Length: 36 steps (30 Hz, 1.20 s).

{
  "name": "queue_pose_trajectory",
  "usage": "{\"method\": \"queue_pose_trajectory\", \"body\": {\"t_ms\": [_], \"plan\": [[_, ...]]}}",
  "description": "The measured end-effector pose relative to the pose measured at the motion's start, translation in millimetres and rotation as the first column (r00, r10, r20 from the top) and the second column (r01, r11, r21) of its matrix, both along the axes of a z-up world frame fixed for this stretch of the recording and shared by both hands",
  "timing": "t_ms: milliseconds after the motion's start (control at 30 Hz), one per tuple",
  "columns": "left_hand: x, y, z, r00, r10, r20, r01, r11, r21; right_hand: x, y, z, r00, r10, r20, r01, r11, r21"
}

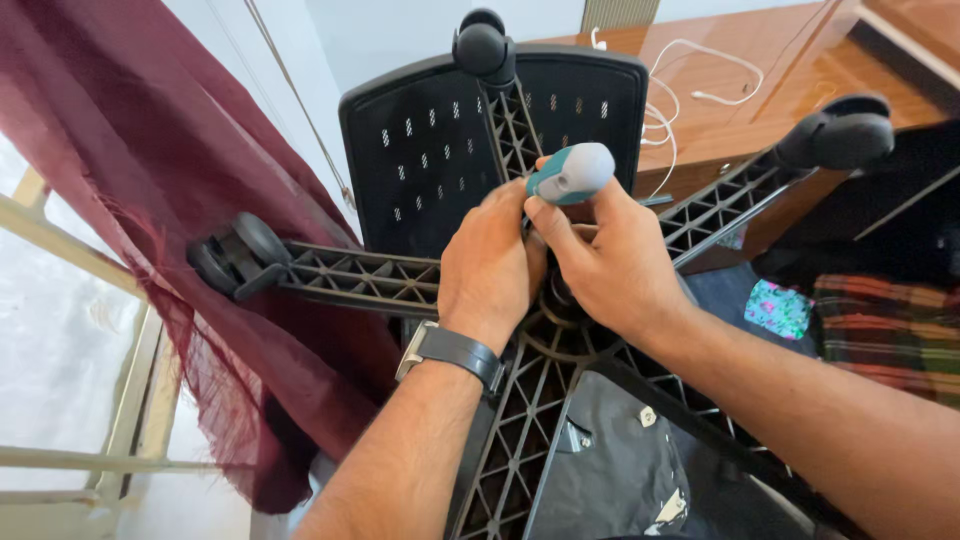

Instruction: The person uses a screwdriver to tighten screws on the base of an overturned office chair. The chair remains upside down throughout the clip while the person works on the central hub area.

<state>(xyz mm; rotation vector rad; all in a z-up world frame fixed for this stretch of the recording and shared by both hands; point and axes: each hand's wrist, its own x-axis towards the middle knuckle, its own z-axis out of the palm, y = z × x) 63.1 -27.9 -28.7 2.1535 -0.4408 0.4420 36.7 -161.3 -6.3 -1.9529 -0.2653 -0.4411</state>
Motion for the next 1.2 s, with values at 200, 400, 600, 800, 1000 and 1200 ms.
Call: {"method": "queue_pose_trajectory", "body": {"t_ms": [200, 400, 600, 800, 1000, 1200], "plan": [[17, 1, 9, 0.985, 0.021, -0.174, -0.015, 0.999, 0.037, 7, -1, -2, 0.999, 0.032, -0.026, -0.032, 0.999, -0.013], [37, 2, -1, 0.993, -0.02, 0.118, -0.004, 0.981, 0.195, 20, -1, -1, 0.985, -0.173, -0.012, 0.167, 0.963, -0.213], [35, 8, 1, 0.999, -0.015, 0.049, 0.013, 0.998, 0.057, 21, 8, -4, 0.998, -0.044, -0.045, 0.046, 0.998, 0.047], [38, 8, 4, 0.999, 0.032, -0.039, -0.027, 0.991, 0.131, 11, 19, 2, 0.98, -0.19, -0.059, 0.184, 0.979, -0.086], [40, 6, -5, 0.994, 0.015, 0.107, -0.03, 0.99, 0.137, 4, 18, 28, 0.992, -0.089, -0.093, 0.094, 0.994, 0.056], [37, 5, -3, 0.993, -0.023, 0.114, 0.013, 0.996, 0.083, 2, 9, 32, 0.967, -0.248, 0.053, 0.253, 0.927, -0.276]]}}
